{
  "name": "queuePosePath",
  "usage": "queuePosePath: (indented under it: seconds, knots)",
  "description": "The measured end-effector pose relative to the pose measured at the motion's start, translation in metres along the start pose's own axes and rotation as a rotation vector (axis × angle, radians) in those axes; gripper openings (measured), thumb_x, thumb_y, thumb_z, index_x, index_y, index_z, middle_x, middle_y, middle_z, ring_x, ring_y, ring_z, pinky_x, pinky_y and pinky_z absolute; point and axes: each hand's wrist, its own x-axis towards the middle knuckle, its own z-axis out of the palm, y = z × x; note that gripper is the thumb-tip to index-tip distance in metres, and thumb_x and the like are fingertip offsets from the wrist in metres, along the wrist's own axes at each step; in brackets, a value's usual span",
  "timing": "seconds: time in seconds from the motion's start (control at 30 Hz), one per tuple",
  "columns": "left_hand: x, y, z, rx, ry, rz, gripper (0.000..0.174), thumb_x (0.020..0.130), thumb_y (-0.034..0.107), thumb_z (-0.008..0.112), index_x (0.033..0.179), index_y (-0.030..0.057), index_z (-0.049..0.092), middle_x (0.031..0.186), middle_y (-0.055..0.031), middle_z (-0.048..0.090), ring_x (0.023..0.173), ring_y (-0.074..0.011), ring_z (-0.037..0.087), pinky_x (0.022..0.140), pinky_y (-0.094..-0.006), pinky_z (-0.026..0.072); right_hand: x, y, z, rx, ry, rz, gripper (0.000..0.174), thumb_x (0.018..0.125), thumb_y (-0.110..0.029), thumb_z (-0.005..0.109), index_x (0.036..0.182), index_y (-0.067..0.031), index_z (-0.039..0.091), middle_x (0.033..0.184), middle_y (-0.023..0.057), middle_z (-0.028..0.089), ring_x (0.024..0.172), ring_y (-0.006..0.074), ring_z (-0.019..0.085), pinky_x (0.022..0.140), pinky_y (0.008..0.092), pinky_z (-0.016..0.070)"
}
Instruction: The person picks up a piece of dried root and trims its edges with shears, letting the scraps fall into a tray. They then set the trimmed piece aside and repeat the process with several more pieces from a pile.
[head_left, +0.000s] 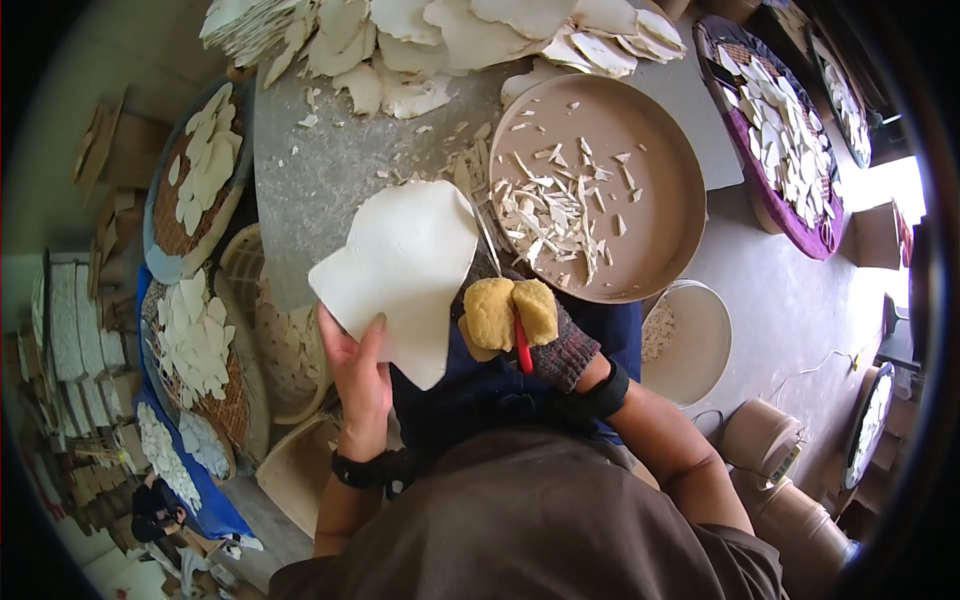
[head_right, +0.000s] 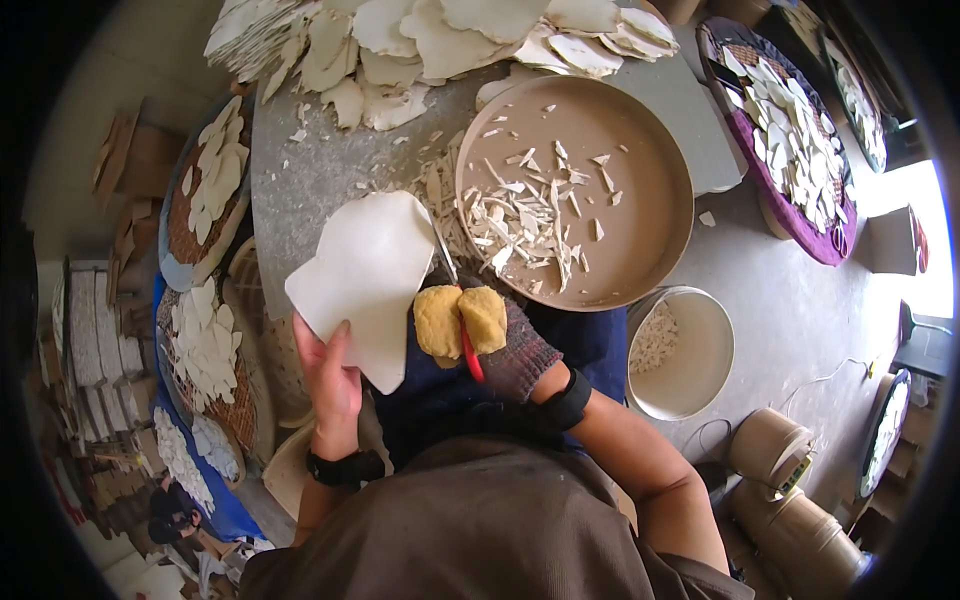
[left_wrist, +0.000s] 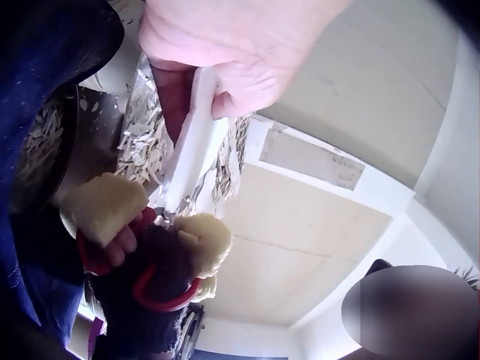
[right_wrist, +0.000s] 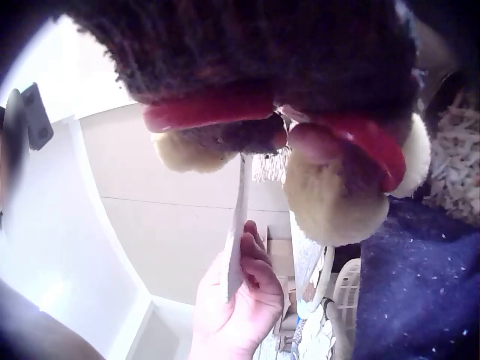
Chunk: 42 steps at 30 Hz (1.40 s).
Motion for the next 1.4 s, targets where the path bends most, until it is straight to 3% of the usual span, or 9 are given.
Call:
queuePosePath:
  seconds: [0.1, 0.2, 0.43, 0.5, 0.57, 0.73, 0.93, 1.3, 1.4]
  knots:
    - [0.007, 0.003, 0.002, 0.034, 0.038, 0.069, 0.064, 0.080, -0.006, 0.054, 0.136, 0.0052, 0.026, 0.130, -0.0115, 0.042, 0.116, -0.0188, 0.045, 0.096, -0.0318, 0.0388, -0.004, -0.005, 0.005, -0.632, -0.040, -0.012, 0.026, 0.093, -0.011, 0.043, 0.116, 0.0019, 0.049, 0.115, 0.0136, 0.056, 0.109, 0.0238, 0.054, 0.097, 0.0351, 0.0428]
    - [0.017, 0.007, -0.006, 0.092, -0.029, 0.045, 0.061, 0.080, -0.003, 0.054, 0.135, 0.0050, 0.029, 0.127, -0.0112, 0.045, 0.114, -0.0194, 0.047, 0.095, -0.0320, 0.0394, -0.003, 0.004, -0.020, -0.483, -0.006, 0.087, 0.026, 0.094, -0.011, 0.043, 0.115, 0.0014, 0.050, 0.114, 0.0134, 0.056, 0.108, 0.0233, 0.054, 0.097, 0.0353, 0.0426]
    - [0.028, 0.010, -0.012, 0.047, -0.100, -0.110, 0.057, 0.080, -0.004, 0.057, 0.131, 0.0049, 0.033, 0.121, -0.0108, 0.050, 0.109, -0.0181, 0.051, 0.091, -0.0301, 0.0431, 0.006, 0.008, -0.034, 0.656, -0.078, 0.213, 0.030, 0.091, -0.013, 0.046, 0.119, 0.0000, 0.048, 0.118, 0.0129, 0.054, 0.111, 0.0237, 0.052, 0.100, 0.0353, 0.0391]
    - [0.033, 0.009, -0.017, 0.063, -0.120, -0.136, 0.058, 0.080, -0.004, 0.057, 0.132, 0.0041, 0.032, 0.121, -0.0107, 0.050, 0.110, -0.0182, 0.051, 0.091, -0.0305, 0.0432, -0.001, 0.000, -0.023, -0.335, -0.040, 0.020, 0.032, 0.089, -0.013, 0.049, 0.119, -0.0014, 0.048, 0.119, 0.0122, 0.054, 0.111, 0.0227, 0.052, 0.099, 0.0343, 0.0397]
    - [0.034, 0.010, -0.018, 0.032, -0.102, -0.147, 0.061, 0.080, -0.004, 0.056, 0.134, 0.0032, 0.030, 0.123, -0.0108, 0.048, 0.111, -0.0183, 0.050, 0.092, -0.0309, 0.0425, -0.003, -0.003, -0.017, -0.853, -0.031, -0.089, 0.034, 0.087, -0.012, 0.051, 0.119, -0.0028, 0.049, 0.118, 0.0116, 0.054, 0.110, 0.0220, 0.053, 0.097, 0.0332, 0.0405]
    - [0.008, 0.004, -0.010, 0.052, -0.050, 0.073, 0.071, 0.080, -0.005, 0.057, 0.140, 0.0013, 0.020, 0.133, -0.0120, 0.040, 0.118, -0.0198, 0.044, 0.096, -0.0320, 0.0391, 0.006, -0.007, -0.017, -1.113, -0.119, -0.175, 0.032, 0.086, -0.011, 0.051, 0.117, -0.0044, 0.051, 0.115, 0.0118, 0.056, 0.107, 0.0230, 0.055, 0.093, 0.0312, 0.0431]
    - [0.019, 0.007, -0.018, 0.006, 0.008, -0.018, 0.074, 0.078, -0.008, 0.056, 0.142, 0.0050, 0.019, 0.136, -0.0120, 0.037, 0.120, -0.0206, 0.042, 0.099, -0.0340, 0.0367, 0.004, -0.006, 0.003, -1.024, -0.023, -0.141, 0.029, 0.092, -0.024, 0.042, 0.101, -0.0029, 0.061, 0.092, 0.0086, 0.065, 0.082, 0.0209, 0.062, 0.073, 0.0306, 0.0490]
    - [0.036, 0.012, -0.031, 0.003, -0.145, -0.112, 0.075, 0.077, -0.008, 0.057, 0.141, 0.0033, 0.019, 0.134, -0.0131, 0.039, 0.119, -0.0224, 0.044, 0.099, -0.0350, 0.0379, -0.002, 0.003, -0.017, -1.076, 0.005, -0.171, 0.024, 0.081, -0.009, 0.053, 0.104, -0.0033, 0.057, 0.099, 0.0146, 0.062, 0.092, 0.0311, 0.060, 0.078, 0.0346, 0.0488]
    - [0.037, 0.012, -0.032, -0.002, -0.139, -0.160, 0.075, 0.077, -0.007, 0.057, 0.141, 0.0028, 0.019, 0.133, -0.0138, 0.040, 0.119, -0.0228, 0.044, 0.099, -0.0351, 0.0382, -0.002, 0.005, -0.015, -0.892, 0.023, -0.089, 0.025, 0.088, -0.012, 0.052, 0.110, -0.0007, 0.055, 0.106, 0.0100, 0.060, 0.097, 0.0216, 0.059, 0.084, 0.0314, 0.0483]
